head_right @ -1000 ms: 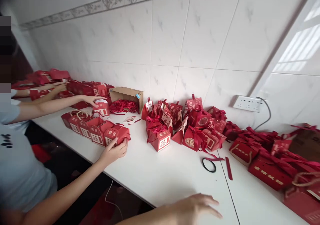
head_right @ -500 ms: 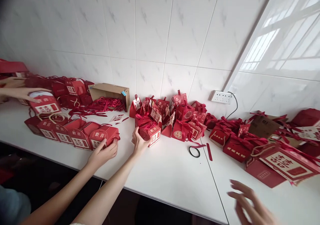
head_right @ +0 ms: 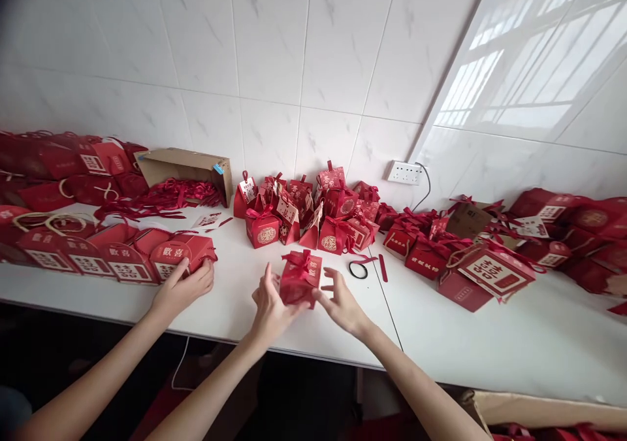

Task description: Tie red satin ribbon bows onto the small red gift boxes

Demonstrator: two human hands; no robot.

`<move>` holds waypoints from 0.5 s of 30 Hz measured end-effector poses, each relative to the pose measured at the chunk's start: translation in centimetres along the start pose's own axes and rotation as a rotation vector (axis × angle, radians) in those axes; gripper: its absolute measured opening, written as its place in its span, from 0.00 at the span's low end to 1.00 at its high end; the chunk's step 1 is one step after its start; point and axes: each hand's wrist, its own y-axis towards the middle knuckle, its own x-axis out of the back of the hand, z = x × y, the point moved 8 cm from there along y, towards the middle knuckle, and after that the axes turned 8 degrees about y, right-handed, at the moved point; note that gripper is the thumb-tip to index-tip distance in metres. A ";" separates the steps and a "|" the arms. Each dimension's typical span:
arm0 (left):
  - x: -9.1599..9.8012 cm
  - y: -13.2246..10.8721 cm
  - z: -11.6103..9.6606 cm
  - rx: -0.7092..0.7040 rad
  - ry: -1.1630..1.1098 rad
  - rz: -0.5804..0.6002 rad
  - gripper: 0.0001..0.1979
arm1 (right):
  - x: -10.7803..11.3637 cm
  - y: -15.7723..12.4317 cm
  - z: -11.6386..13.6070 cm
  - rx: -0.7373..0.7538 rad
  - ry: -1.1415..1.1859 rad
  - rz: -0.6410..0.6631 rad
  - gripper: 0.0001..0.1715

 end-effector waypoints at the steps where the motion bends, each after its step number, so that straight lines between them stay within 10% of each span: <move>1: -0.4 0.0 0.2 0.028 -0.118 0.052 0.29 | 0.4 0.4 -0.4 -0.058 0.091 -0.033 0.33; 6: -1.2 0.2 0.3 0.125 -0.277 0.169 0.34 | 4.2 0.3 -1.6 -0.165 0.280 -0.258 0.29; 15: 0.5 -0.5 -7.0 -0.655 0.912 -0.264 0.25 | 3.0 0.0 1.8 -0.085 -0.017 -0.258 0.30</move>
